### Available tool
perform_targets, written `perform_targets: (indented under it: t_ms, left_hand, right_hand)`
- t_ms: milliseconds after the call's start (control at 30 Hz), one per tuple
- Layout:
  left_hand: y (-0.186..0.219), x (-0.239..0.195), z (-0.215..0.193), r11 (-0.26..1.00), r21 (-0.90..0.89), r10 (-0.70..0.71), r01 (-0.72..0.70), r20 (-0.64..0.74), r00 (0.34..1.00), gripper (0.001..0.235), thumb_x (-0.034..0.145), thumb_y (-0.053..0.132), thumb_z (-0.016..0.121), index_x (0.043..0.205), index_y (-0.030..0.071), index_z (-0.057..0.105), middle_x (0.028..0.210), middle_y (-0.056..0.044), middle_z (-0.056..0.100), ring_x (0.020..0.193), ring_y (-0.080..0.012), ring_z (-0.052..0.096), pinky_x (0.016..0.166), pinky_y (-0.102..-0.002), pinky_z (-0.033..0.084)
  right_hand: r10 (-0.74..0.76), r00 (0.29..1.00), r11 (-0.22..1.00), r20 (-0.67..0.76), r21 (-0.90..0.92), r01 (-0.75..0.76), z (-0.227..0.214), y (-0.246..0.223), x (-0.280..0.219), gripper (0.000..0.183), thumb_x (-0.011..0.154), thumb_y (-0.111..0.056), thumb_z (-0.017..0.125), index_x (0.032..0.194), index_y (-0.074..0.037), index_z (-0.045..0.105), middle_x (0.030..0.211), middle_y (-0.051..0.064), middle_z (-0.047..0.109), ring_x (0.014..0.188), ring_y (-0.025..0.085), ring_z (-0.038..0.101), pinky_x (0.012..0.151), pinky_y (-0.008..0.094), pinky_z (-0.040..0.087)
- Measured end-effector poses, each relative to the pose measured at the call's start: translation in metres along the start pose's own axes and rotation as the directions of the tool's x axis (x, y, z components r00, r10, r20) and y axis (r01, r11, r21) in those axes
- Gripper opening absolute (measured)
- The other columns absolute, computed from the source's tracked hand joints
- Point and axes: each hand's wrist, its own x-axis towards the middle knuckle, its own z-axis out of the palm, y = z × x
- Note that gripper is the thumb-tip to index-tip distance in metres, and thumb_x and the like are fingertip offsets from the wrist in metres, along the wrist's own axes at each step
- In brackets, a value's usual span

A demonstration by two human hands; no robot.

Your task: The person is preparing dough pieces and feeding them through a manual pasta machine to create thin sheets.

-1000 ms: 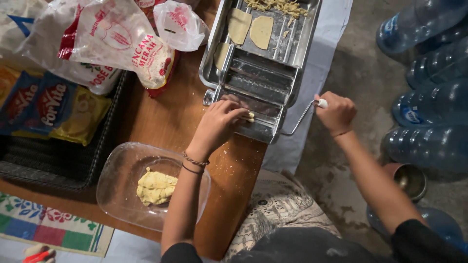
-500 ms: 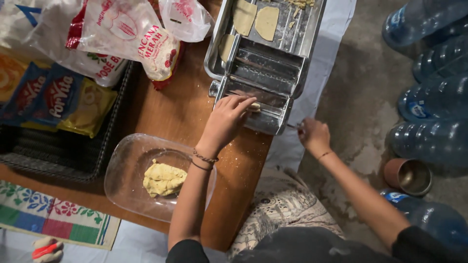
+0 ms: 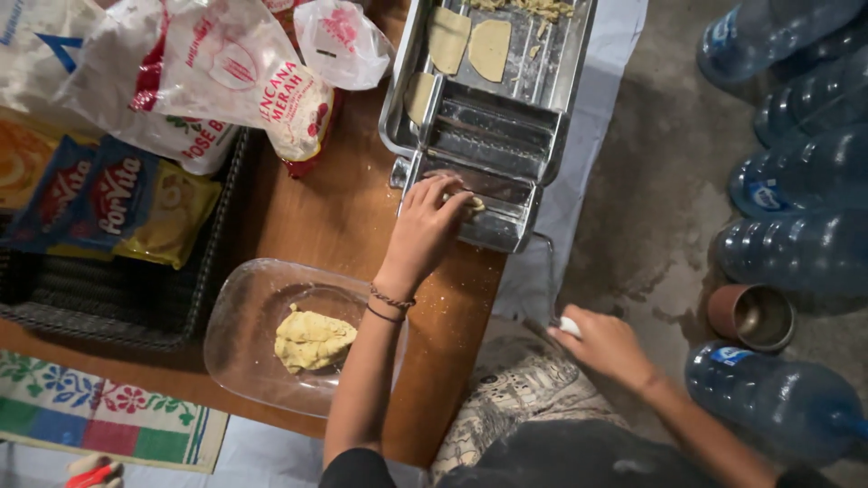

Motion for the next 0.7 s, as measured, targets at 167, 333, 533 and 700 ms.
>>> perform_targets:
  t_ms: [167, 333, 533, 700]
  left_hand:
    - [-0.004, 0.004, 0.004, 1.0, -0.013, 0.007, -0.007, -0.01, 1.0, 0.024, 0.092, 0.029, 0.074, 0.115, 0.023, 0.069, 0.121, -0.006, 0.064, 0.121, -0.0273, 0.061, 0.103, -0.042, 0.046]
    - [0.007, 0.014, -0.029, 0.991, -0.132, 0.014, -0.001, 0.092, 0.996, 0.029, 0.093, 0.011, 0.073, 0.12, 0.007, 0.063, 0.127, -0.016, 0.06, 0.12, -0.0361, 0.057, 0.103, -0.049, 0.05]
    - [0.033, -0.003, -0.034, 0.947, -0.305, -0.125, 0.1, -0.063, 0.99, 0.05, 0.089, -0.011, 0.066, 0.137, 0.001, 0.057, 0.132, -0.019, 0.059, 0.124, -0.0358, 0.057, 0.111, -0.048, 0.049]
    - [0.077, -0.051, -0.006, 0.669, -0.657, -0.611, 0.348, -0.221, 0.76, 0.039, 0.093, -0.015, 0.052, 0.125, 0.003, 0.063, 0.126, -0.012, 0.061, 0.123, -0.0262, 0.059, 0.115, -0.036, 0.049]
  right_hand:
    - [0.061, 0.994, 0.989, 0.085, 0.132, -0.072, -0.062, 0.003, -0.02, 0.031, 0.082, -0.047, 0.073, 0.098, -0.021, 0.069, 0.085, 0.018, 0.079, 0.092, 0.043, 0.075, 0.073, 0.052, 0.057]
    - [-0.087, 0.981, 0.992, -0.171, -0.102, 0.07, -0.097, 0.032, 0.007, 0.033, 0.079, -0.062, 0.071, 0.08, -0.029, 0.07, 0.067, -0.006, 0.071, 0.06, 0.013, 0.069, 0.055, 0.029, 0.05]
    - [-0.189, 0.809, 0.963, -0.556, -0.268, 0.041, -0.129, 0.046, 0.055, 0.029, 0.097, -0.044, 0.075, 0.083, -0.019, 0.069, 0.06, 0.0, 0.062, 0.052, 0.018, 0.061, 0.047, 0.032, 0.047]
    - [-0.397, 0.606, 0.855, -0.69, -0.518, -0.03, -0.122, 0.073, 0.123, 0.032, 0.109, -0.032, 0.078, 0.081, -0.018, 0.067, 0.061, 0.0, 0.054, 0.054, 0.019, 0.057, 0.05, 0.032, 0.041]
